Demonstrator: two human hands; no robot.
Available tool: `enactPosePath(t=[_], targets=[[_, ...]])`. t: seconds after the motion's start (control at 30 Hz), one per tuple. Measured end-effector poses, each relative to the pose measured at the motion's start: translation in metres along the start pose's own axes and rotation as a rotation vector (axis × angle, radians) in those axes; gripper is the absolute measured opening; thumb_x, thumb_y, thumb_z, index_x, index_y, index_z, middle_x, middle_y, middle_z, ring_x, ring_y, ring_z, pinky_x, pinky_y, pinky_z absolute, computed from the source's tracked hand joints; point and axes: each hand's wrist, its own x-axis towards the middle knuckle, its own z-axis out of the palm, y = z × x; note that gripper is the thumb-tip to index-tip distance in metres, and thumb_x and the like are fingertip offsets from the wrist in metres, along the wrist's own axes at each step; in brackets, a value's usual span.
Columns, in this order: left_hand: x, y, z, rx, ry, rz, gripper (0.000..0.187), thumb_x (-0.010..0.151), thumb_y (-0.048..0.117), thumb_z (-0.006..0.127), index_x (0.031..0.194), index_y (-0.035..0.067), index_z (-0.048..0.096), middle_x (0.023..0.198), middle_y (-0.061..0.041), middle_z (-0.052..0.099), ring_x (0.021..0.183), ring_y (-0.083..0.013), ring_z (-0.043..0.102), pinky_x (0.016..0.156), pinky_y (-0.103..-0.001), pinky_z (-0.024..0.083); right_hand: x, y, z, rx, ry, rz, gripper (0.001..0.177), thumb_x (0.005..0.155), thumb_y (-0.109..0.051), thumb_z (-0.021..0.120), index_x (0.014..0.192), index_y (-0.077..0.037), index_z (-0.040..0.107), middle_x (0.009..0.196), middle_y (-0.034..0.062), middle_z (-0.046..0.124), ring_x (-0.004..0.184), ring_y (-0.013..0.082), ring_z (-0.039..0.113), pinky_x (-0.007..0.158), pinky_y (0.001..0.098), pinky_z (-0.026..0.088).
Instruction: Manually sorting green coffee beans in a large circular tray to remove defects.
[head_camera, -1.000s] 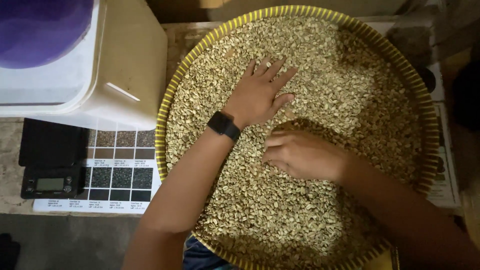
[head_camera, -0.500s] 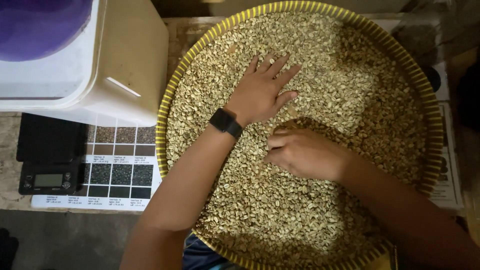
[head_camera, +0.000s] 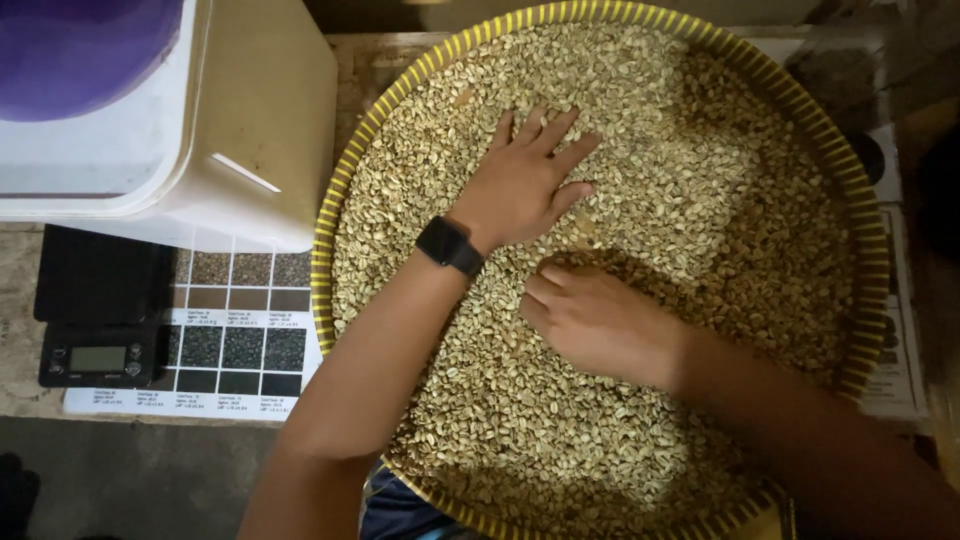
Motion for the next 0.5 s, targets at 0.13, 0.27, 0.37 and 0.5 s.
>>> enactPosePath(t=[0.13,0.27,0.37,0.5], targets=[[0.002,0.008,-0.029,-0.016,-0.017,0.001,0.046,0.106,0.044,0.052,0.142,0.018,0.062,0.155,-0.019,0.045,0.14,-0.0533,0.041,0.113,-0.077,0.023,0.0,0.0,0.012,-0.032,-0.026,0.023,0.038,0.095,-0.018,0.068,0.12,0.011,0.065,0.11,0.0202,0.064,0.103,0.0316,0.065,0.069,0.0336,0.059],[0.001,0.001,-0.037,0.052,0.106,0.069,0.029,0.103,0.037,0.062,0.123,0.021,0.073,0.138,-0.008,0.058,0.129,-0.0349,0.056,0.105,-0.054,0.036,-0.003,0.005,0.001,-0.003,-0.045,0.044,0.039,0.096,-0.019,0.068,0.12,0.012,0.063,0.111,0.0225,0.064,0.107,0.0358,0.066,0.071,0.0355,0.061],[0.0,-0.006,-0.034,0.057,0.165,0.102,0.021,0.1,0.035,0.067,0.115,0.021,0.074,0.126,-0.001,0.062,0.118,-0.0261,0.062,0.097,-0.043,0.041,-0.017,0.039,0.035,-0.024,0.062,-0.001,0.033,0.1,-0.018,0.06,0.113,0.011,0.065,0.11,0.0236,0.065,0.109,0.0396,0.065,0.083,0.0439,0.057],[0.0,-0.003,-0.035,-0.009,0.179,0.087,0.019,0.094,0.03,0.072,0.109,0.019,0.076,0.114,-0.004,0.066,0.109,-0.029,0.066,0.087,-0.046,0.045,-0.065,0.071,0.0,0.252,0.412,0.432,0.026,0.097,-0.02,0.059,0.107,0.001,0.07,0.106,0.0234,0.068,0.11,0.0439,0.064,0.098,0.0565,0.048]])
